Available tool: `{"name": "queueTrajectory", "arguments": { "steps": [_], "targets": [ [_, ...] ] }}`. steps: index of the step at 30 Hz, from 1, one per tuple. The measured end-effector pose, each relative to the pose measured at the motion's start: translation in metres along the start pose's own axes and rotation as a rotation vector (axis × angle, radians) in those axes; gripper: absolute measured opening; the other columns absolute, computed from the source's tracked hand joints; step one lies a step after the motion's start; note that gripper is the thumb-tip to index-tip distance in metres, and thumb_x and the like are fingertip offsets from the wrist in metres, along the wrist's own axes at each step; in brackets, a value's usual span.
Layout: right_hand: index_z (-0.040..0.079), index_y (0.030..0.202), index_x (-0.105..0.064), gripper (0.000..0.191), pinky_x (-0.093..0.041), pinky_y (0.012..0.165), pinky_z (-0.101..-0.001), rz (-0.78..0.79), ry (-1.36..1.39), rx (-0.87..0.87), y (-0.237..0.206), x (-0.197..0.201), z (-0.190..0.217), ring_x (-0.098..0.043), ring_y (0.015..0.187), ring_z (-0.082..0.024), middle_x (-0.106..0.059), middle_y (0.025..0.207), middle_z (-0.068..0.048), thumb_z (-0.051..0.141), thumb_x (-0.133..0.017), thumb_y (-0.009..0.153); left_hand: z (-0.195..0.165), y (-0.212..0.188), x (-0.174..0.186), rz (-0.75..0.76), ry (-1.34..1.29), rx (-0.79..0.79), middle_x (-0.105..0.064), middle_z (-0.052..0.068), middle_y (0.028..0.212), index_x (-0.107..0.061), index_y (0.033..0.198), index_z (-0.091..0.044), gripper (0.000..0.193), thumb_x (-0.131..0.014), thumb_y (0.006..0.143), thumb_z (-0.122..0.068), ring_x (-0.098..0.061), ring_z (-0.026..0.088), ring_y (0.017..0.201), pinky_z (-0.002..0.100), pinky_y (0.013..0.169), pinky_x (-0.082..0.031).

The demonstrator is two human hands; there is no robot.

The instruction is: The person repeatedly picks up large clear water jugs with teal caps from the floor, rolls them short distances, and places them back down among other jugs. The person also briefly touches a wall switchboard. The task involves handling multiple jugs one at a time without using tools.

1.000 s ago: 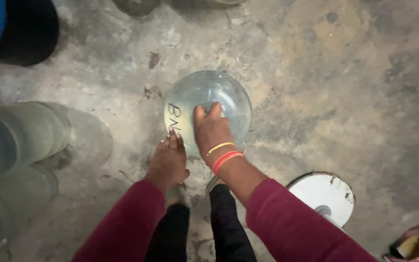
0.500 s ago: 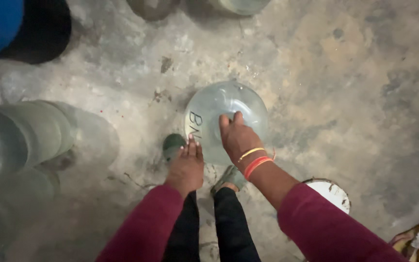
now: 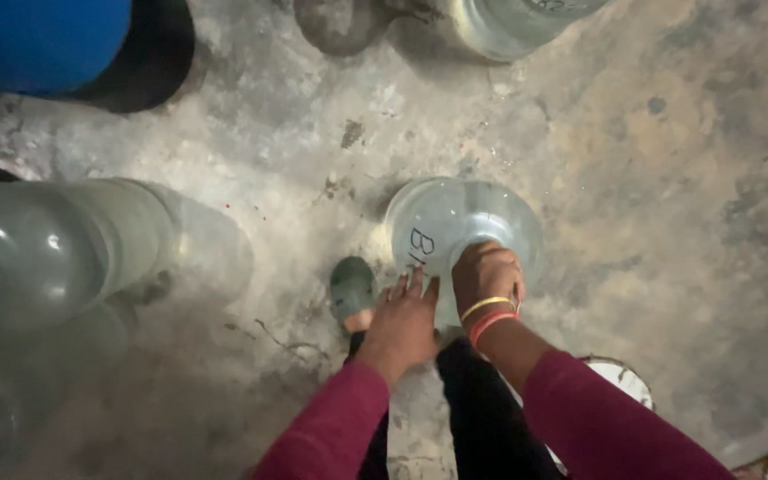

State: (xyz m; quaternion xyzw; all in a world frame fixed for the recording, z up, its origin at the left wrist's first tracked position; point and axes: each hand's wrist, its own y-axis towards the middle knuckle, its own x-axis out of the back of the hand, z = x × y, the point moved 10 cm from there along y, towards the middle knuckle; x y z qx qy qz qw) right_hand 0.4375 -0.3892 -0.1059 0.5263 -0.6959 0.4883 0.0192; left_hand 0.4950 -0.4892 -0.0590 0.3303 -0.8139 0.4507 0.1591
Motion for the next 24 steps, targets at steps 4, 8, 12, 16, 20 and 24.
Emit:
{"name": "queueTrajectory", "arguments": {
  "steps": [4,8,12,16,20,24],
  "targets": [
    [-0.013,0.128,-0.061,0.068,-0.056,0.052,-0.062,0.015,-0.037,-0.071,0.004,-0.003,0.008,-0.063,0.096,-0.047,-0.061,0.114,-0.03,0.045,-0.058,0.093,-0.013,-0.001,0.001,-0.133,-0.002,-0.053,-0.026,0.031,0.162,-0.037,0.157,-0.008,0.09,-0.072,0.075,-0.02,-0.033,0.044,0.147,0.055,0.115,-0.032],
    [-0.009,0.147,-0.043,0.073,-0.054,0.068,-0.0715,-0.019,-0.174,-0.032,0.005,-0.003,0.015,-0.062,0.097,-0.049,-0.059,0.119,-0.032,0.032,-0.066,0.091,-0.02,-0.002,-0.02,-0.067,-0.04,0.018,-0.023,0.03,0.163,-0.037,0.153,-0.007,0.082,-0.07,0.08,-0.025,-0.027,0.046,0.147,0.059,0.114,-0.029],
    [-0.009,0.136,-0.053,0.07,-0.05,0.05,-0.0657,0.087,-0.319,0.302,-0.006,-0.024,0.029,-0.06,0.092,-0.053,-0.06,0.118,-0.034,0.033,-0.071,0.083,-0.062,-0.006,-0.04,-0.028,0.143,0.002,-0.03,0.025,0.162,-0.04,0.152,-0.005,0.069,-0.061,0.091,-0.03,-0.023,0.048,0.154,0.063,0.119,-0.025],
    [-0.019,0.144,-0.038,0.078,-0.057,0.05,-0.0627,0.037,-0.023,0.152,-0.007,-0.035,-0.013,-0.069,0.083,-0.053,-0.064,0.112,-0.037,0.042,-0.053,0.097,-0.103,0.009,-0.033,-0.142,0.071,-0.022,-0.026,0.027,0.161,-0.038,0.155,0.0,0.077,-0.059,0.088,-0.031,-0.02,0.046,0.151,0.062,0.118,-0.018],
    [-0.014,0.134,-0.048,0.066,-0.058,0.041,-0.0499,-0.127,-0.059,0.169,-0.004,-0.066,-0.053,-0.071,0.075,-0.041,-0.065,0.103,-0.026,0.033,-0.061,0.089,-0.134,0.025,-0.051,0.027,0.077,-0.014,-0.02,0.025,0.167,-0.043,0.15,0.0,0.076,-0.063,0.081,-0.026,-0.017,0.039,0.155,0.058,0.12,-0.015],
    [0.002,0.111,-0.066,0.025,-0.061,0.065,-0.0396,-0.096,0.079,0.254,-0.001,-0.121,-0.104,-0.073,0.091,-0.031,-0.07,0.101,-0.015,0.018,-0.064,0.092,-0.175,0.046,-0.05,0.059,0.048,-0.117,-0.021,0.024,0.165,-0.044,0.151,-0.004,0.08,-0.066,0.076,-0.02,-0.018,0.035,0.154,0.058,0.121,-0.015]
  ]
}}
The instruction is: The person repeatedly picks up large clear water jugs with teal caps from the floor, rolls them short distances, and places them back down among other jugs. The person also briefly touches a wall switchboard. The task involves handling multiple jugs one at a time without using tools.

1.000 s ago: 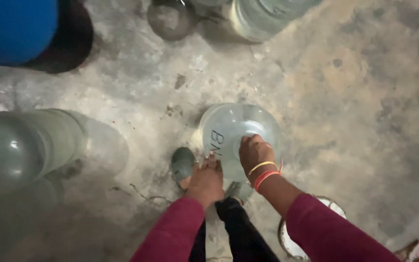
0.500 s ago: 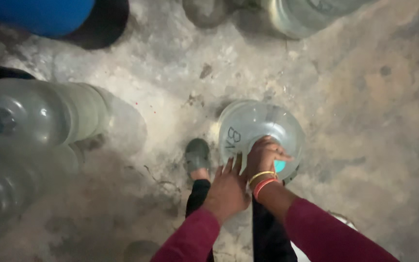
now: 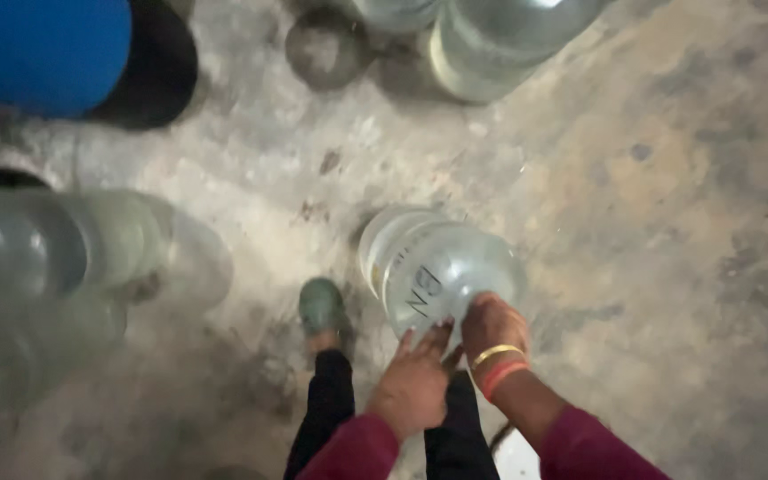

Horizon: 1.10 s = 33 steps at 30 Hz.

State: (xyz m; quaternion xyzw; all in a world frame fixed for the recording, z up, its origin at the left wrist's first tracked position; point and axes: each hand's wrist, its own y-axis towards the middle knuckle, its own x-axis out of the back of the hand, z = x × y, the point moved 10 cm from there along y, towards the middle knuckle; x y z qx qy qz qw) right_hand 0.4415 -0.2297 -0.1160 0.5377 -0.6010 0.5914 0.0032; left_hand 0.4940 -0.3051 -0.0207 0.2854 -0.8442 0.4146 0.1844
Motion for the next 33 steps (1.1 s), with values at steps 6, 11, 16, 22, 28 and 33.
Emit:
{"name": "queueTrajectory", "arguments": {
  "steps": [6,11,16,22,28,33],
  "targets": [
    [0.004,0.112,-0.07,0.03,-0.059,0.092,-0.0403,0.385,0.687,-0.13,-0.007,-0.056,-0.072,-0.07,0.112,-0.034,-0.071,0.119,-0.019,0.018,-0.068,0.086,-0.033,0.048,0.051,-0.18,0.077,-0.091,-0.026,0.023,0.166,-0.05,0.149,-0.005,0.072,-0.065,0.079,-0.013,-0.024,0.034,0.154,0.058,0.12,-0.02],
    [0.0,0.106,-0.077,0.043,-0.064,0.09,-0.044,0.722,1.113,-0.105,0.0,-0.054,-0.08,-0.078,0.102,-0.036,-0.077,0.109,-0.023,0.031,-0.074,0.076,-0.026,0.073,0.081,-0.126,0.044,-0.012,-0.026,0.018,0.165,-0.05,0.147,-0.008,0.073,-0.069,0.077,-0.021,-0.021,0.035,0.153,0.06,0.117,-0.024],
    [-0.001,0.105,-0.075,0.05,-0.059,0.094,-0.0436,0.236,1.035,-0.322,0.028,0.014,-0.142,-0.072,0.105,-0.04,-0.074,0.107,-0.027,0.041,-0.074,0.078,-0.021,0.099,0.104,-0.055,0.049,0.04,-0.035,0.016,0.162,-0.044,0.151,-0.008,0.074,-0.069,0.082,-0.019,-0.028,0.038,0.15,0.062,0.112,-0.032],
    [-0.004,0.114,-0.073,0.056,-0.057,0.097,-0.0455,0.1,1.181,-0.373,0.071,0.075,-0.152,-0.07,0.109,-0.043,-0.071,0.111,-0.03,0.043,-0.07,0.082,0.009,0.098,0.119,-0.088,0.092,0.155,-0.055,0.019,0.143,-0.036,0.151,0.005,0.081,-0.073,0.083,-0.02,-0.054,0.036,0.131,0.051,0.1,-0.05],
    [0.003,0.127,-0.066,0.051,-0.053,0.099,-0.0484,-0.109,1.159,-0.404,0.113,0.127,-0.169,-0.067,0.11,-0.045,-0.066,0.119,-0.032,0.03,-0.065,0.084,0.05,0.082,0.142,-0.098,0.056,0.149,-0.054,0.028,0.139,-0.039,0.152,-0.001,0.076,-0.072,0.086,-0.021,-0.058,0.039,0.122,0.05,0.098,-0.05],
    [0.014,0.115,-0.076,0.047,-0.05,0.093,-0.0514,-0.455,0.971,-0.574,0.095,0.161,-0.181,-0.057,0.118,-0.047,-0.058,0.136,-0.024,0.019,-0.073,0.069,0.065,0.062,0.157,-0.197,0.028,0.087,-0.058,0.026,0.133,-0.047,0.144,0.001,0.068,-0.071,0.085,-0.022,-0.06,0.039,0.117,0.052,0.092,-0.05]
  ]
}}
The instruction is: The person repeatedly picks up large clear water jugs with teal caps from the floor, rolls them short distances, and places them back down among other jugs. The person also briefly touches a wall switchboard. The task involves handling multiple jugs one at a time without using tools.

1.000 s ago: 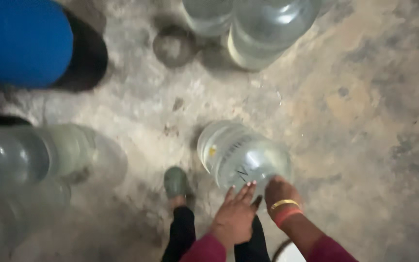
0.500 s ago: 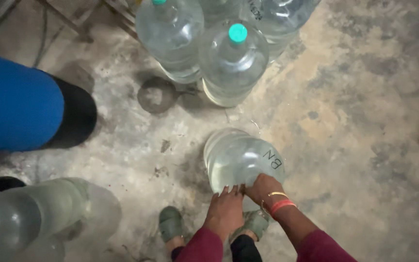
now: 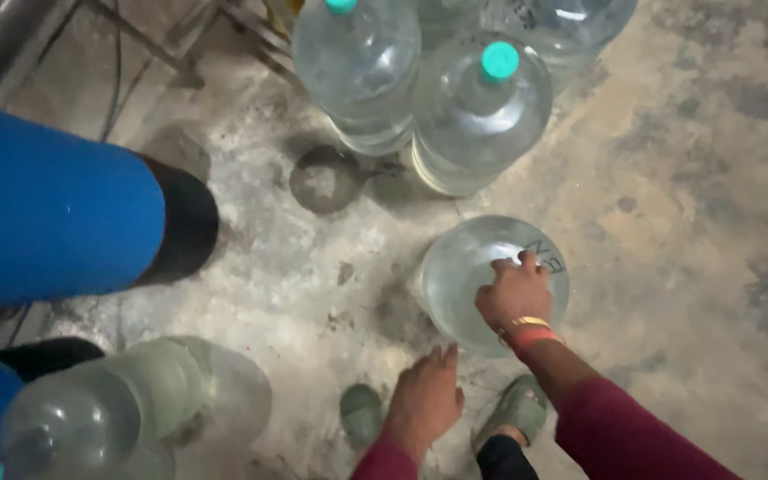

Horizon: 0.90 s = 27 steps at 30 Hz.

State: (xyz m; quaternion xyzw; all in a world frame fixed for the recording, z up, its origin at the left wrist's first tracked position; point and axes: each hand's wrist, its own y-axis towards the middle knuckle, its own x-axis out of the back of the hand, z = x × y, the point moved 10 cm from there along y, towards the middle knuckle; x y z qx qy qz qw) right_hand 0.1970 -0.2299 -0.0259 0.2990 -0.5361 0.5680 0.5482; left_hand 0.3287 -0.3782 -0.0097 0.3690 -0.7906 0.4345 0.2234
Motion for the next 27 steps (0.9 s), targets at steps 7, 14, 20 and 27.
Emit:
{"name": "queueTrajectory", "arguments": {
  "steps": [7,14,20,27],
  "targets": [
    [0.012,0.103,-0.075,0.019,-0.052,0.089,-0.0467,-0.345,0.182,0.148,-0.021,0.017,0.013,-0.064,0.103,-0.037,-0.07,0.107,-0.011,0.013,-0.07,0.085,0.069,-0.02,-0.003,0.195,-0.066,0.047,-0.067,0.017,0.115,-0.063,0.119,-0.001,0.034,-0.064,0.09,-0.019,-0.064,0.035,0.11,0.05,0.09,-0.052],
    [0.013,0.094,-0.076,0.01,-0.054,0.082,-0.046,-0.354,0.122,0.157,-0.02,0.018,0.019,-0.066,0.095,-0.035,-0.07,0.098,-0.009,0.011,-0.07,0.085,0.123,-0.014,0.002,0.392,0.106,0.024,-0.073,0.02,0.095,-0.076,0.085,-0.005,0.018,-0.061,0.086,-0.015,-0.071,0.039,0.09,0.052,0.08,-0.056],
    [0.013,0.097,-0.074,0.016,-0.054,0.083,-0.0456,-0.343,0.144,0.176,-0.021,0.025,0.027,-0.065,0.096,-0.035,-0.068,0.099,-0.009,0.009,-0.07,0.082,0.105,0.031,0.041,0.294,0.1,-0.033,-0.072,0.019,0.093,-0.076,0.085,-0.005,0.017,-0.065,0.086,-0.019,-0.071,0.04,0.088,0.052,0.078,-0.057],
    [0.011,0.094,-0.07,0.013,-0.052,0.076,-0.0455,-0.33,0.201,0.114,-0.016,0.038,0.025,-0.062,0.087,-0.035,-0.066,0.093,-0.01,0.008,-0.069,0.081,0.066,0.065,0.054,0.39,0.066,-0.043,-0.07,0.021,0.095,-0.074,0.088,-0.003,0.024,-0.07,0.086,-0.026,-0.068,0.042,0.093,0.053,0.082,-0.054]
  ]
}}
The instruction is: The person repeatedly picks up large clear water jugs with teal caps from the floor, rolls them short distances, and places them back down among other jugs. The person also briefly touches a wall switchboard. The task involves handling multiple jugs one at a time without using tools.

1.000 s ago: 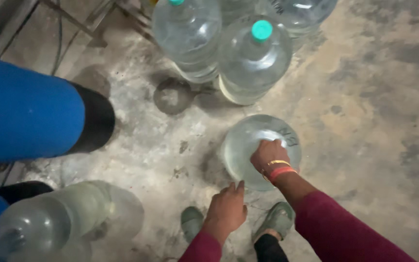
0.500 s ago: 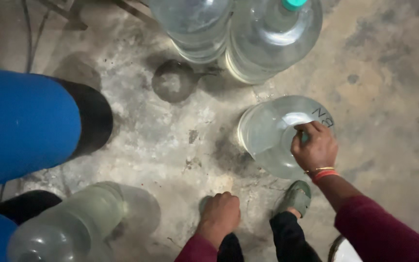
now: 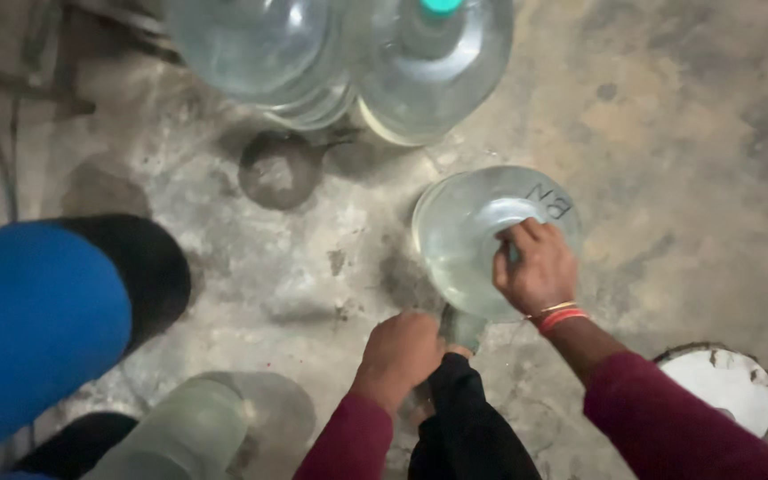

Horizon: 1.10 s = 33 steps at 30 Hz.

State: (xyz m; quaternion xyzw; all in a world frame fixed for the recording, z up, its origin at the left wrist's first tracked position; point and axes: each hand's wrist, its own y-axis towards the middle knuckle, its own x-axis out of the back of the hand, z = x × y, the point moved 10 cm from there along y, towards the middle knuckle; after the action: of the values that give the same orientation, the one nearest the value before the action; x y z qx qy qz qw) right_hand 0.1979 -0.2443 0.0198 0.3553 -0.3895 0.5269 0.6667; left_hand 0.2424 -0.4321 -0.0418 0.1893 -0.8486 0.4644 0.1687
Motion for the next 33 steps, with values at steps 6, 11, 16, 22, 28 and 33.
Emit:
{"name": "queueTrajectory", "arguments": {
  "steps": [6,11,16,22,28,33],
  "targets": [
    [0.01,0.09,-0.071,0.009,-0.053,0.077,-0.0449,-0.047,0.02,-0.062,-0.002,0.003,0.0,-0.063,0.087,-0.035,-0.066,0.092,-0.009,0.009,-0.07,0.081,0.001,-0.011,0.002,0.089,0.018,0.002,-0.071,0.021,0.093,-0.072,0.086,-0.002,0.027,-0.068,0.088,-0.028,-0.068,0.041,0.094,0.052,0.085,-0.054],
    [0.01,0.095,-0.077,0.012,-0.052,0.08,-0.0456,-0.033,0.096,-0.212,-0.01,-0.006,-0.018,-0.065,0.092,-0.035,-0.068,0.093,-0.011,0.019,-0.069,0.092,0.022,-0.03,0.0,0.028,0.021,0.006,-0.07,0.022,0.093,-0.071,0.088,-0.001,0.028,-0.07,0.087,-0.03,-0.068,0.042,0.094,0.053,0.084,-0.054],
    [0.007,0.101,-0.078,0.023,-0.054,0.081,-0.0433,-0.012,0.185,-0.408,-0.014,-0.022,-0.05,-0.069,0.092,-0.035,-0.072,0.101,-0.015,0.028,-0.068,0.1,0.063,-0.043,-0.005,0.033,0.054,-0.076,-0.069,0.022,0.095,-0.07,0.09,0.0,0.028,-0.07,0.086,-0.028,-0.067,0.041,0.095,0.053,0.083,-0.054],
    [0.017,0.115,-0.08,0.03,-0.055,0.08,-0.0376,-0.102,0.26,-0.725,-0.024,-0.035,-0.074,-0.074,0.09,-0.029,-0.076,0.099,-0.017,0.018,-0.066,0.088,0.13,-0.052,-0.019,0.278,0.054,-0.074,-0.064,0.02,0.096,-0.061,0.094,-0.002,0.023,-0.067,0.093,-0.024,-0.064,0.041,0.098,0.055,0.085,-0.051],
    [0.018,0.108,-0.083,0.027,-0.055,0.087,-0.0399,-0.029,0.207,-0.844,-0.057,-0.051,-0.061,-0.072,0.097,-0.03,-0.078,0.109,-0.014,0.021,-0.06,0.095,0.178,-0.082,-0.023,0.291,0.117,-0.067,-0.064,0.02,0.094,-0.058,0.093,-0.003,0.021,-0.063,0.097,-0.023,-0.064,0.041,0.092,0.055,0.08,-0.052],
    [0.01,0.114,-0.077,0.033,-0.05,0.094,-0.0439,-0.153,0.09,-0.756,-0.095,-0.059,-0.029,-0.064,0.111,-0.034,-0.066,0.131,-0.018,0.019,-0.066,0.084,0.144,-0.093,-0.016,0.026,0.068,-0.194,-0.067,0.018,0.099,-0.064,0.096,-0.006,0.016,-0.065,0.089,-0.02,-0.066,0.042,0.096,0.055,0.083,-0.052]
  ]
}}
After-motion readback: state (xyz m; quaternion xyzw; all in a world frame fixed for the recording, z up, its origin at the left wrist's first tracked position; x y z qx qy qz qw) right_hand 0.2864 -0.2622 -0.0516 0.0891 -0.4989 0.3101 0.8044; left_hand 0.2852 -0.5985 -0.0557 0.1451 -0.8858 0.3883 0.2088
